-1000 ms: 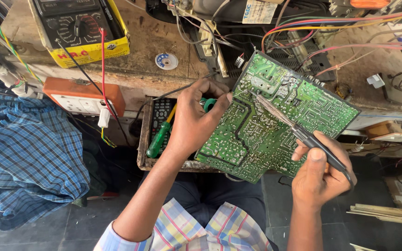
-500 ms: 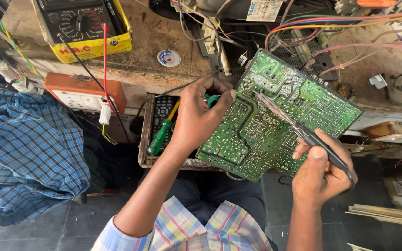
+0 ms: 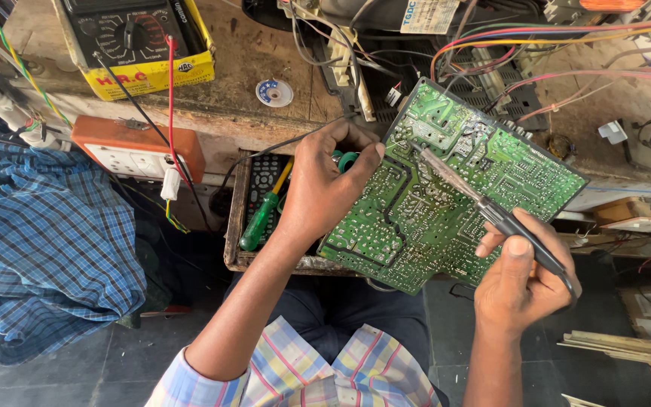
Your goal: The person holds a green circuit board on their lap at a cluttered repair bench. They use pliers to work on a component, then apply flux and solder with a soldering iron to joints on the board, feeding solder wire from a spool, and reposition the board to solder different areas.
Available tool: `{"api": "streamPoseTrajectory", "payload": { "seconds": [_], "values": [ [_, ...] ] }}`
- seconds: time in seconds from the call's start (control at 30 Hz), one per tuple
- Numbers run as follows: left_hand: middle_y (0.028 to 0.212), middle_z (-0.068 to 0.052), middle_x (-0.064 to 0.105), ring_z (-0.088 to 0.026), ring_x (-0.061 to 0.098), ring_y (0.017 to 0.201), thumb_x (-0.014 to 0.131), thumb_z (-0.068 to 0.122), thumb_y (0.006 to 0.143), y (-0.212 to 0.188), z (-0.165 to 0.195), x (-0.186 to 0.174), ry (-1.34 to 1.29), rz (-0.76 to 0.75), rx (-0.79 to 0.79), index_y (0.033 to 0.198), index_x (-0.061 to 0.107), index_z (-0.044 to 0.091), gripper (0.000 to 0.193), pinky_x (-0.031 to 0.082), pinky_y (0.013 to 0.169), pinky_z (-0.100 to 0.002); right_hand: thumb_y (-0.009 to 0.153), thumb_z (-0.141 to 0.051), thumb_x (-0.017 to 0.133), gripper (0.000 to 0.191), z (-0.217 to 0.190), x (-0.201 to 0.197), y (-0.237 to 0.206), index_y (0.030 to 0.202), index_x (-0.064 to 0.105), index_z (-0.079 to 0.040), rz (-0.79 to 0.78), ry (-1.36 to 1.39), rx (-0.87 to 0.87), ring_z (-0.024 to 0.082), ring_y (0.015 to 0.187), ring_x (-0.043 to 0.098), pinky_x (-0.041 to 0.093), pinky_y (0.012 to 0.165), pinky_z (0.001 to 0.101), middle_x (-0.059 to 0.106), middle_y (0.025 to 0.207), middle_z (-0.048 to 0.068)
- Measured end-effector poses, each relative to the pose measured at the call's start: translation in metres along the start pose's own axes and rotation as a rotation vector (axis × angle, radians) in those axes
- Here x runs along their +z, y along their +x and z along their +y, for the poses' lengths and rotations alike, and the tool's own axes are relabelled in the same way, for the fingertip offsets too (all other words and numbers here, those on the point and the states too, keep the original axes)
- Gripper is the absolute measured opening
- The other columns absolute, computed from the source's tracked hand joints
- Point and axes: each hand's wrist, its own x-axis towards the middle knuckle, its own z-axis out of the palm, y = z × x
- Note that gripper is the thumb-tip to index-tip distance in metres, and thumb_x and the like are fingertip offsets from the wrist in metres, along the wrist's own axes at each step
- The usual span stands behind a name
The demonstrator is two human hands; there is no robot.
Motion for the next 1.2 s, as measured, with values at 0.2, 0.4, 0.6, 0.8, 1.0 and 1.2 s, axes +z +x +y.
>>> {"api": "streamPoseTrajectory", "payload": {
  "seconds": [0.2, 0.4, 0.6, 0.8, 1.0, 1.2],
  "values": [
    [0.084, -0.007, 0.072, -0.010, 0.064, 0.082, 0.071, 0.010, 0.091, -0.001, 0.001, -0.001, -0.006, -0.008, 0.010, 0.087, 0.066, -0.004, 0.015, 0.054, 0.082, -0.030, 0.115, -0.022, 0.071, 0.037, 0.000, -0.001, -0.002, 0.129, 0.063, 0.011, -0.018, 0.019, -0.012, 0.023, 0.078, 0.066, 0.052, 0.066, 0.0304, 0.070, 0.106, 0.025],
    [0.083, -0.006, 0.072, -0.008, 0.063, 0.081, 0.071, 0.010, 0.091, -0.002, -0.001, -0.003, -0.014, 0.012, 0.003, 0.089, 0.066, -0.004, 0.014, 0.053, 0.080, -0.028, 0.114, -0.021, 0.071, 0.037, 0.002, -0.001, -0.002, 0.129, 0.063, 0.011, -0.012, 0.027, -0.006, 0.023, 0.078, 0.066, 0.053, 0.065, 0.0306, 0.070, 0.106, 0.024],
    [0.084, -0.003, 0.071, -0.007, 0.061, 0.081, 0.071, 0.009, 0.094, -0.005, -0.010, -0.006, -0.078, 0.009, 0.006, 0.091, 0.067, -0.003, 0.013, 0.051, 0.079, -0.025, 0.114, -0.020, 0.071, 0.035, 0.000, 0.000, -0.002, 0.127, 0.063, 0.012, 0.000, 0.022, -0.002, 0.023, 0.076, 0.065, 0.052, 0.064, 0.0301, 0.070, 0.105, 0.024],
    [0.082, 0.002, 0.065, -0.003, 0.056, 0.077, 0.071, 0.012, 0.098, -0.009, -0.024, -0.007, -0.228, 0.012, -0.122, 0.089, 0.065, 0.000, 0.016, 0.047, 0.071, -0.022, 0.114, -0.019, 0.071, 0.036, 0.000, -0.002, -0.002, 0.128, 0.062, 0.013, 0.018, 0.030, 0.005, 0.023, 0.077, 0.065, 0.052, 0.065, 0.0308, 0.069, 0.103, 0.024],
    [0.078, 0.003, 0.061, -0.002, 0.052, 0.066, 0.072, 0.015, 0.097, -0.012, -0.027, -0.011, -0.360, 0.014, -0.251, 0.089, 0.064, 0.003, 0.017, 0.044, 0.059, -0.020, 0.114, -0.020, 0.071, 0.037, -0.002, -0.003, -0.001, 0.128, 0.061, 0.013, 0.031, 0.046, 0.010, 0.023, 0.077, 0.065, 0.052, 0.065, 0.0307, 0.069, 0.104, 0.024],
    [0.078, 0.003, 0.063, -0.001, 0.055, 0.065, 0.073, 0.016, 0.096, -0.013, -0.025, -0.011, -0.387, -0.022, -0.272, 0.089, 0.065, 0.003, 0.018, 0.047, 0.057, -0.020, 0.113, -0.020, 0.071, 0.036, -0.005, -0.001, 0.001, 0.127, 0.063, 0.012, 0.013, 0.055, 0.002, 0.022, 0.077, 0.065, 0.051, 0.066, 0.0298, 0.070, 0.104, 0.024]
  ]
}}
